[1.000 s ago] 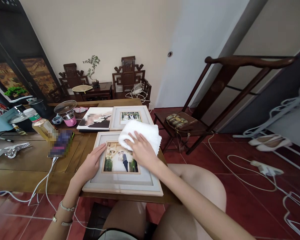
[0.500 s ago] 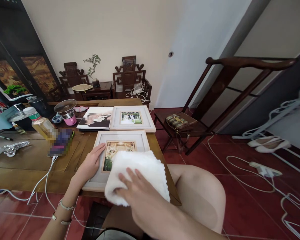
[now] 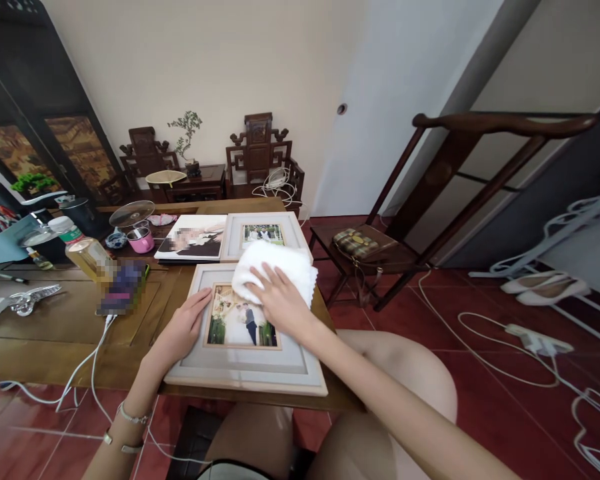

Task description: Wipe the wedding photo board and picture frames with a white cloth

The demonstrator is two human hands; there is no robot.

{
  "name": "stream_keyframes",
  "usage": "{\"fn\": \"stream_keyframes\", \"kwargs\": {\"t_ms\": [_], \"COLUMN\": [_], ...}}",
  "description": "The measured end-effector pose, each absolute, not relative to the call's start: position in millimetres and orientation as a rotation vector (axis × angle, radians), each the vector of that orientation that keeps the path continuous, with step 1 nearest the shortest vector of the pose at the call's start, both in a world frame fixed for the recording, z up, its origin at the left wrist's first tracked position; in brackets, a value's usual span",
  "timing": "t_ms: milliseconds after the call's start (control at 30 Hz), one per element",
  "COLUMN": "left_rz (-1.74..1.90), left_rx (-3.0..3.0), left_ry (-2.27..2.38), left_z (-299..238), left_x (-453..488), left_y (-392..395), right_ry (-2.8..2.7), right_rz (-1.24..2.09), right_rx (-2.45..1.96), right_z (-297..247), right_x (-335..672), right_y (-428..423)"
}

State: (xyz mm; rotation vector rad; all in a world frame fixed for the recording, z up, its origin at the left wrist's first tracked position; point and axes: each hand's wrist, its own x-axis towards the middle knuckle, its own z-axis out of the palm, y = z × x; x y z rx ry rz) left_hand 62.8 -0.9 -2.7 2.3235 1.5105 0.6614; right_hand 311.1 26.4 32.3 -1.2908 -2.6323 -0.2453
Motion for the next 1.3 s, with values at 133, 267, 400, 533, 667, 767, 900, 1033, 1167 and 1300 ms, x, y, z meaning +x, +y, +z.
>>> {"fn": "stream_keyframes", "kwargs": {"t_ms": [133, 267, 400, 533, 667, 767, 900, 1033, 1167, 1300], "left_rz": [0.654, 0.703, 0.723, 0.696, 0.7, 0.683, 0.681, 0.699, 0.726, 0.731], "left_rx": [2.338, 2.336, 2.339, 2.325, 2.314, 2.31, 2.309, 2.309, 2.294, 2.283], "left_ry": [1.507, 1.497, 1.495, 1.519, 1.516, 1.518, 1.516, 1.501, 1.494, 1.493], "left_z": [-3, -6, -8, -6, -3, -3, -3, -3, -4, -3], "left_x": [63, 62, 63, 64, 65, 65, 64, 63, 64, 64], "left_y": [0, 1, 0, -1, -2, -2, -1, -1, -1, -1], "right_ry": [-2.705, -2.828, -2.93, -3.001, -2.985, -2.918, -2.818, -2.686, -2.739, -2.834], "right_rz": [-0.248, -0.051, 0.276, 0.661, 0.793, 0.645, 0.129, -0.261, -0.264, -0.086], "right_rx": [-1.29, -1.248, -1.164, -1.058, -0.994, -1.051, -1.238, -1.342, -1.333, -1.305], "right_z": [36, 39, 59, 92, 97, 77, 49, 41, 38, 37], "right_x": [305, 299, 304, 307, 303, 302, 313, 323, 311, 296], "right_y": [49, 25, -31, -84, -102, -86, -30, 32, 52, 16]}}
